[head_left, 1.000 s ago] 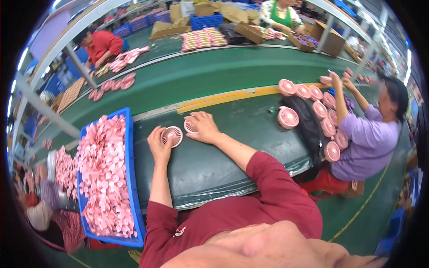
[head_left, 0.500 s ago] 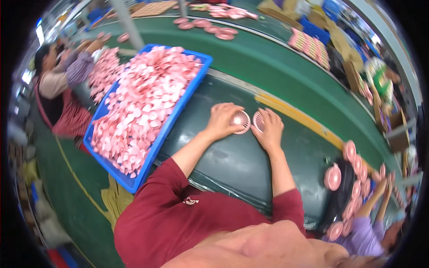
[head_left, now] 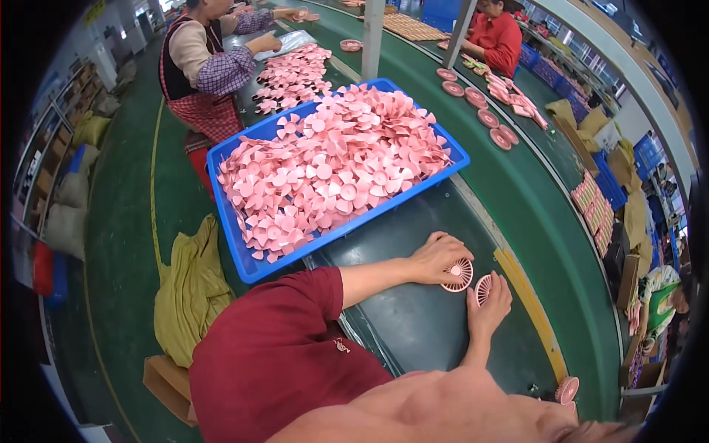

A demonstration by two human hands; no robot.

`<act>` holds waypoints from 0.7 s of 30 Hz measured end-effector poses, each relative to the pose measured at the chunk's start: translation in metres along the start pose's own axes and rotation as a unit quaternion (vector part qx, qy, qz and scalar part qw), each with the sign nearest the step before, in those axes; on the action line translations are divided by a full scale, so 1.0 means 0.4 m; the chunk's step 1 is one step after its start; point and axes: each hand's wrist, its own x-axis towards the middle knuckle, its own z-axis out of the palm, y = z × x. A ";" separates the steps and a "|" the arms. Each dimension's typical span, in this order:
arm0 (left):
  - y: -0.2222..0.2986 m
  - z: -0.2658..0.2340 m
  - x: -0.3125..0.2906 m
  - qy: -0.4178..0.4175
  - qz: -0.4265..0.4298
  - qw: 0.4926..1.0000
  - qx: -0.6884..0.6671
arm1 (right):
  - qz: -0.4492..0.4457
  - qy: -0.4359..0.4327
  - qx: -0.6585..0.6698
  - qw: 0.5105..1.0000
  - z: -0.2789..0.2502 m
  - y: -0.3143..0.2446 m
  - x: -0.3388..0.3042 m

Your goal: The person assembles handheld fans by taking fan casings and grilles, fitting components together, and pressing the fan covers closed by hand before placing them on the conveyor belt.

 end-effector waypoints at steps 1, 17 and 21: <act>-0.003 0.005 0.002 0.003 -0.001 1.000 0.002 | 0.001 -0.001 -0.001 1.000 -0.002 0.001 0.001; 0.002 -0.005 0.001 -0.007 -0.002 1.000 -0.007 | -0.012 0.010 -0.007 1.000 0.002 0.005 -0.004; 0.006 -0.006 0.004 -0.012 -0.005 1.000 -0.015 | -0.006 0.006 -0.012 1.000 -0.001 0.004 -0.006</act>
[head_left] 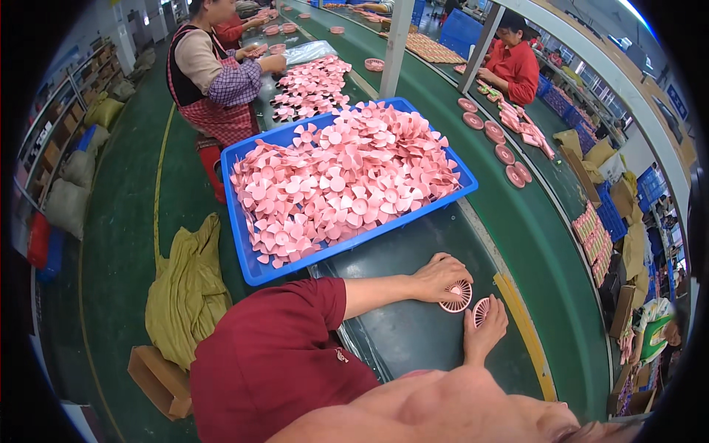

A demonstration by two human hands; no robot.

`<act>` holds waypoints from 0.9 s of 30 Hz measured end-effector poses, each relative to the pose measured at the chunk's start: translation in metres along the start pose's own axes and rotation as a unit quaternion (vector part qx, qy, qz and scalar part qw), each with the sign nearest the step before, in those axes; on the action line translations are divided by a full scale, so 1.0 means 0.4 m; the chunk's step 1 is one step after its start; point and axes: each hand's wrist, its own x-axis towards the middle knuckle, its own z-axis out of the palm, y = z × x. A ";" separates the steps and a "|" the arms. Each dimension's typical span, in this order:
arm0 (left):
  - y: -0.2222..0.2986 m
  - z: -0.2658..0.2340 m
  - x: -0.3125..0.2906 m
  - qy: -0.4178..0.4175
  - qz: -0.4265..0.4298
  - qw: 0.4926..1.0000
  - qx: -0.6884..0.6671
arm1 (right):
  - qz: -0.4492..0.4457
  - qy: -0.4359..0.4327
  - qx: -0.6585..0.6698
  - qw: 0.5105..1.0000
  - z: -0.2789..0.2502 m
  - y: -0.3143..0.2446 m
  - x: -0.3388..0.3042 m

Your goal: The person assembles handheld fans by taking fan casings and grilles, fitting components together, and pressing the fan covers closed by hand before placing them on the conveyor belt.

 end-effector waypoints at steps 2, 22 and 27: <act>-0.002 0.002 0.001 -0.001 0.000 1.000 -0.001 | 0.002 -0.002 -0.001 1.000 0.001 0.001 0.001; 0.002 -0.002 -0.001 0.002 0.000 1.000 -0.001 | 0.011 -0.015 -0.001 1.000 -0.001 0.000 0.004; 0.000 0.000 0.000 0.004 0.002 1.000 0.001 | 0.007 -0.014 -0.004 1.000 -0.001 -0.001 0.005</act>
